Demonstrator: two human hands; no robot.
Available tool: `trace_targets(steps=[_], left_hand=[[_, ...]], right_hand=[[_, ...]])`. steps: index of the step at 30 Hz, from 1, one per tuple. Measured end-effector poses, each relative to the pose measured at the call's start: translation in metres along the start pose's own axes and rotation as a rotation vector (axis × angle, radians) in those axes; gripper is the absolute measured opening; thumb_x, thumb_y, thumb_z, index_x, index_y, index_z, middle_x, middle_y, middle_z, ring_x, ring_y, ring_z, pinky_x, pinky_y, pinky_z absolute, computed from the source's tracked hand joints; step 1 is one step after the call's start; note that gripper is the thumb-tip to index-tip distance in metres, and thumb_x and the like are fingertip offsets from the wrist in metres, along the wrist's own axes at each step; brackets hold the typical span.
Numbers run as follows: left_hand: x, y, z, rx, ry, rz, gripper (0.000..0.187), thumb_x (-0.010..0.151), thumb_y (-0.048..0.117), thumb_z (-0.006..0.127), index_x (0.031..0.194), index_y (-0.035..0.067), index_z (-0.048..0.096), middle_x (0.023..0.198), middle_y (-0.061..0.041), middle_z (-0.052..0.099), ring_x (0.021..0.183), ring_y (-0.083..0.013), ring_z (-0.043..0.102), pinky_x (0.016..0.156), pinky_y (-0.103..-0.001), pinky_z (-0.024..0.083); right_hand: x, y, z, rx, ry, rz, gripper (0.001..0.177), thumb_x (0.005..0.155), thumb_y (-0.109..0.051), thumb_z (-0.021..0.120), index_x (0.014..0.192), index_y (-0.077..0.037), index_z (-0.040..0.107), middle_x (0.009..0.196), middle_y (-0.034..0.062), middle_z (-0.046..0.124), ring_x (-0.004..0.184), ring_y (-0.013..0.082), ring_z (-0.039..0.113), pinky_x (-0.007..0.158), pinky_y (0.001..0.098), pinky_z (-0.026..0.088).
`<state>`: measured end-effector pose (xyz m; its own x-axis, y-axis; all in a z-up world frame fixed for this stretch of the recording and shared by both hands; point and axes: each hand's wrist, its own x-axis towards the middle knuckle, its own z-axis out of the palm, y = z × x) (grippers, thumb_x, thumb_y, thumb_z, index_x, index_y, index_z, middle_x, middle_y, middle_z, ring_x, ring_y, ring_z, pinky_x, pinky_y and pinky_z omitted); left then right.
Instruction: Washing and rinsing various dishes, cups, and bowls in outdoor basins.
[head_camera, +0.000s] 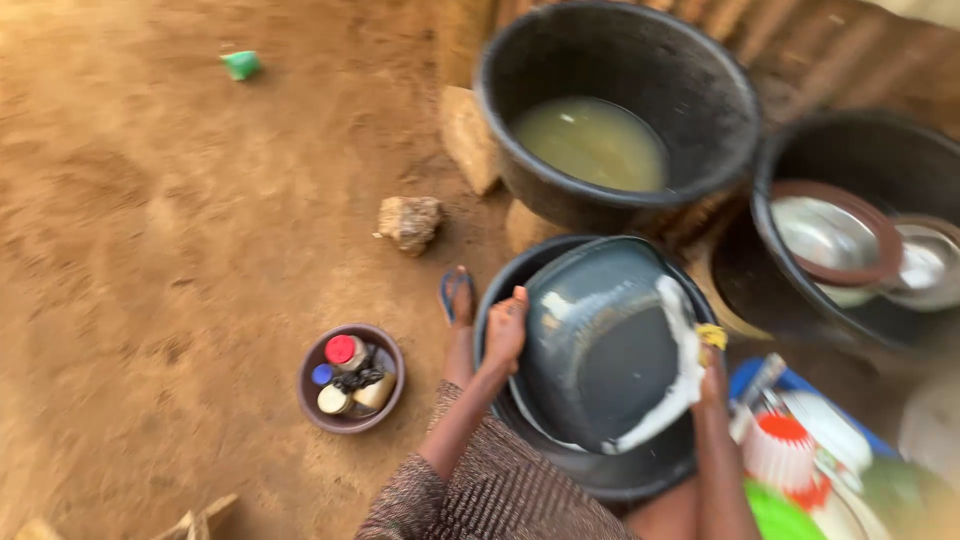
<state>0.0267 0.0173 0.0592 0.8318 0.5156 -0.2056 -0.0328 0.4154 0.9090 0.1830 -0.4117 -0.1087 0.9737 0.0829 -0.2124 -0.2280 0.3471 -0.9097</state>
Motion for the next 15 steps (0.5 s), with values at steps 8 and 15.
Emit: trace_targets(steps=[8,15], left_hand=[[0.006,0.031,-0.01,0.054,-0.017,-0.149,0.054,0.104,0.051,0.056,0.088,0.001,0.069,0.078,0.001,0.068,0.069,-0.0099,0.056,0.063,-0.028,0.05],[0.049,-0.021,-0.026,-0.095,0.151,-0.069,0.072,0.105,0.048,0.056,0.157,0.006,0.029,0.143,-0.001,0.054,0.12,-0.0139,0.059,0.101,-0.034,0.051]], right_hand=[[-0.04,0.095,-0.051,0.37,0.175,0.094,0.036,0.103,-0.032,0.064,0.133,-0.011,0.065,0.114,0.0019,0.068,0.098,0.018,0.066,0.088,0.033,0.053],[-0.062,0.116,-0.014,-0.413,0.386,-0.294,0.04,0.112,-0.031,0.048,0.127,0.003,0.062,0.127,0.0162,0.063,0.115,0.0279,0.059,0.103,0.0415,0.048]])
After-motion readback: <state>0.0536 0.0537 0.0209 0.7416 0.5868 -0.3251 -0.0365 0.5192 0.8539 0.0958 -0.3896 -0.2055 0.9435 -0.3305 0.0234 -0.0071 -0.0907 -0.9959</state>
